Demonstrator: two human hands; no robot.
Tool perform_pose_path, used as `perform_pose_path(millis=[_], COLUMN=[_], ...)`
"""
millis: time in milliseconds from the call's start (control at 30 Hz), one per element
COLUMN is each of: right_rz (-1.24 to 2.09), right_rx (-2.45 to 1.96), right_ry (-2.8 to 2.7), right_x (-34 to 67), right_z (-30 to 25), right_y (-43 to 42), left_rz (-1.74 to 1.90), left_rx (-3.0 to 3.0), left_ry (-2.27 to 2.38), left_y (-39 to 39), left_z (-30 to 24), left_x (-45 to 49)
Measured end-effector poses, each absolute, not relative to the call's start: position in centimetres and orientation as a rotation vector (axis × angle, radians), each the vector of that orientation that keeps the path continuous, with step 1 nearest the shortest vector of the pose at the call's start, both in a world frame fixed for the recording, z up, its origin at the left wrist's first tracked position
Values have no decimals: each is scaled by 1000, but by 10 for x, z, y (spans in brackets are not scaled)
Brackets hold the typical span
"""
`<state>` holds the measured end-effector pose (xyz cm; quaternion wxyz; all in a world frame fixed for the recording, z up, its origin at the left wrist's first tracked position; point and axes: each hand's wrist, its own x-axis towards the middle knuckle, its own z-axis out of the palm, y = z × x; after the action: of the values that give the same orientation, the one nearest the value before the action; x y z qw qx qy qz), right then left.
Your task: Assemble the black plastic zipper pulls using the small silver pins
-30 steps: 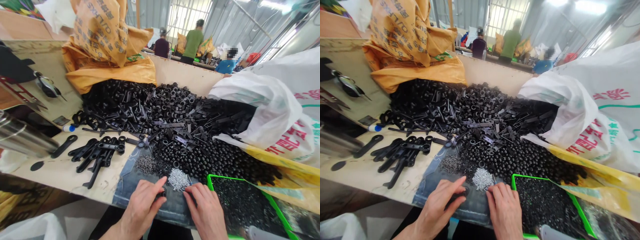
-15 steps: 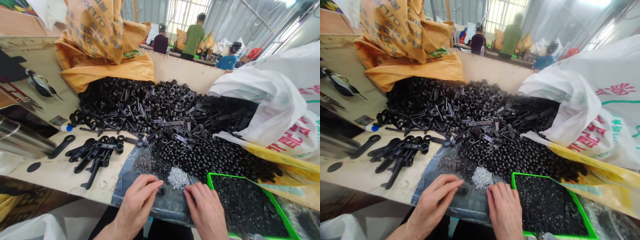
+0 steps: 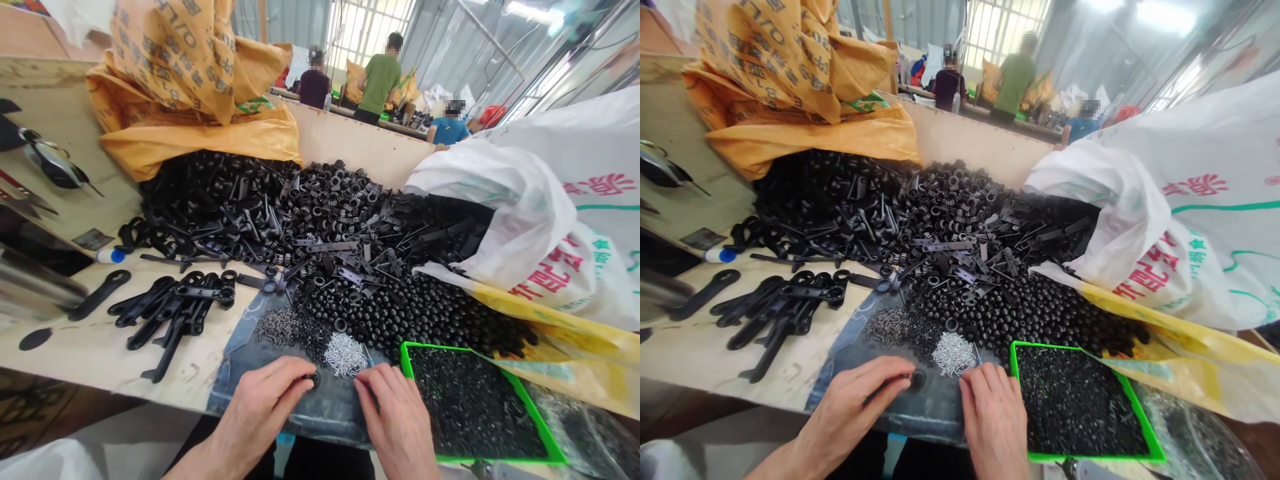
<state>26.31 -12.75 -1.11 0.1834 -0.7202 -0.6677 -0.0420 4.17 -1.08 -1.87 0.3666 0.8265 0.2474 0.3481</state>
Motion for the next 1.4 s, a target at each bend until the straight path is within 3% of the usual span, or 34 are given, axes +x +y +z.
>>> perform_pose_path(millis=[600, 833, 967, 1200, 1400], right_rz=[-173, -32, 17, 552, 695], right_rx=[-2021, -1950, -1942, -1785, -1577], right_ry=[-2210, -2229, -2138, -1557, -1232], right_x=[268, 272, 271, 264, 247], right_z=[-11, -12, -12, -13, -26], right_y=[-102, -95, -100, -118, -122], left_rz=[890, 866, 840, 733, 740], left_rx=[2349, 2232, 2229, 2190, 2220], left_ry=[612, 556, 573, 683, 658], left_y=[-16, -10, -10, -15, -15], left_z=[-30, -34, -34, -28, -35], left_x=[61, 61, 61, 64, 63])
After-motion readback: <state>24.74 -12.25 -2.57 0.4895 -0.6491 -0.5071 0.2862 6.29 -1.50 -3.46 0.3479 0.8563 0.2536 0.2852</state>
